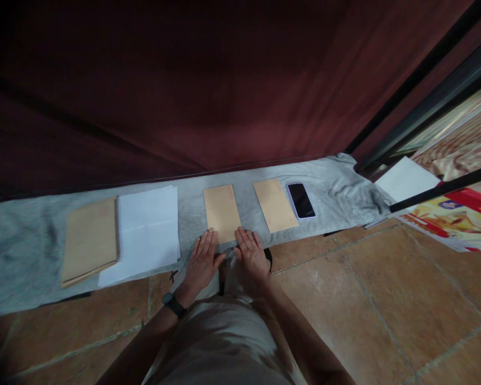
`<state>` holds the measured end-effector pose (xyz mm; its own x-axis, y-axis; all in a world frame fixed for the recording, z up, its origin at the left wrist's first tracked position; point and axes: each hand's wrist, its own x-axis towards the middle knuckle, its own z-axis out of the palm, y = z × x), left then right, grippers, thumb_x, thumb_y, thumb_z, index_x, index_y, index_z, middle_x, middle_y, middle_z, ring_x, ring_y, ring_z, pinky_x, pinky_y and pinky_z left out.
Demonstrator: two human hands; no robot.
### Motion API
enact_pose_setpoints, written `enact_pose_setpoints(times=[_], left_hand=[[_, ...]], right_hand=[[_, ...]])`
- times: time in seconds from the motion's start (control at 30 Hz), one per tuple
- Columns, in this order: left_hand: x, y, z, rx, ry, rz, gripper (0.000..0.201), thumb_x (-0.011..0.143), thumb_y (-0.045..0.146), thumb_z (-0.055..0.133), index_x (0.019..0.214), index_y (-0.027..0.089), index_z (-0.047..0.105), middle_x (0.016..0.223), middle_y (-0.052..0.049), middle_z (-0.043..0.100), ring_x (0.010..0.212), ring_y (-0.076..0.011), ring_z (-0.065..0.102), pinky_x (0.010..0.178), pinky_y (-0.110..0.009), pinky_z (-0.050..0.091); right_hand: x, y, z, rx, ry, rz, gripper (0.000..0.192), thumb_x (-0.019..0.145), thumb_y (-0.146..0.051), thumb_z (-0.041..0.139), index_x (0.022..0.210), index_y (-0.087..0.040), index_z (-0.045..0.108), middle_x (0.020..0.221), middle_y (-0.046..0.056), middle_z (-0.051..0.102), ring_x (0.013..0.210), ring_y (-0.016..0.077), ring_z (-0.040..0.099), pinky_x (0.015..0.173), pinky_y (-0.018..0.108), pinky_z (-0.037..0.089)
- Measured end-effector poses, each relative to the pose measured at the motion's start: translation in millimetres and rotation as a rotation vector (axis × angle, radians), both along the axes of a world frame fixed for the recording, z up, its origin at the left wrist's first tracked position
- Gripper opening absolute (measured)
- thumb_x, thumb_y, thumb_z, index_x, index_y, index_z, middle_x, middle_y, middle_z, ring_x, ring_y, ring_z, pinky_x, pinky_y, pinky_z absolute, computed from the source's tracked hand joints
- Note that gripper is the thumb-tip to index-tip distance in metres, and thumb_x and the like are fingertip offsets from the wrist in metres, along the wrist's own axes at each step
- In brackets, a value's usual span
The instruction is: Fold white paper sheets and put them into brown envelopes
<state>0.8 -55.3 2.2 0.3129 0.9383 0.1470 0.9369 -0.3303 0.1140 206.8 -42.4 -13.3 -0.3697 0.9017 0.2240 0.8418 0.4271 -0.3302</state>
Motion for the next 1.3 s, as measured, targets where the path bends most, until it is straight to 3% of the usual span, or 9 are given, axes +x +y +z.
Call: enact_pose_setpoints(times=[0.27, 0.57, 1.0, 1.3], left_hand=[[-6, -13, -1.4, -0.006, -0.008, -0.042, 0.061, 0.102, 0.043, 0.043, 0.158, 0.02, 0.035, 0.165, -0.009, 0.032, 0.155, -0.0297, 0.023, 0.125, -0.056, 0.025], [-5, -13, 1.3, -0.025, 0.001, -0.049, 0.059, 0.101, 0.039, 0.046, 0.156, 0.021, 0.04, 0.165, -0.011, 0.032, 0.155, -0.0298, 0.024, 0.125, -0.057, 0.024], [-10, -19, -2.1, 0.004, -0.007, -0.032, 0.061, 0.102, 0.042, 0.042, 0.157, 0.016, 0.037, 0.163, -0.012, 0.035, 0.153, -0.0271, 0.031, 0.126, -0.05, 0.025], [-11, -22, 0.7, 0.001, 0.004, -0.003, 0.061, 0.103, 0.043, 0.04, 0.153, 0.01, 0.043, 0.159, -0.015, 0.042, 0.15, -0.0279, 0.036, 0.125, -0.049, 0.028]], right_hand=[[-3, -1, 3.8, -0.011, -0.003, -0.021, 0.054, 0.106, -0.028, 0.039, 0.159, -0.018, 0.034, 0.16, 0.01, 0.042, 0.149, 0.0244, 0.037, 0.125, 0.051, 0.025], [-27, -11, 10.6, -0.029, -0.009, 0.083, 0.051, 0.105, -0.028, 0.042, 0.156, -0.02, 0.04, 0.159, 0.009, 0.045, 0.149, 0.0245, 0.038, 0.125, 0.053, 0.027], [0, -10, 2.9, -0.01, 0.014, 0.024, 0.052, 0.107, -0.028, 0.035, 0.158, -0.018, 0.036, 0.16, 0.008, 0.044, 0.148, 0.0218, 0.039, 0.125, 0.047, 0.027], [8, -12, 0.8, 0.011, 0.041, -0.096, 0.05, 0.106, -0.028, 0.035, 0.154, -0.017, 0.041, 0.152, 0.012, 0.053, 0.143, 0.0253, 0.044, 0.121, 0.048, 0.028]])
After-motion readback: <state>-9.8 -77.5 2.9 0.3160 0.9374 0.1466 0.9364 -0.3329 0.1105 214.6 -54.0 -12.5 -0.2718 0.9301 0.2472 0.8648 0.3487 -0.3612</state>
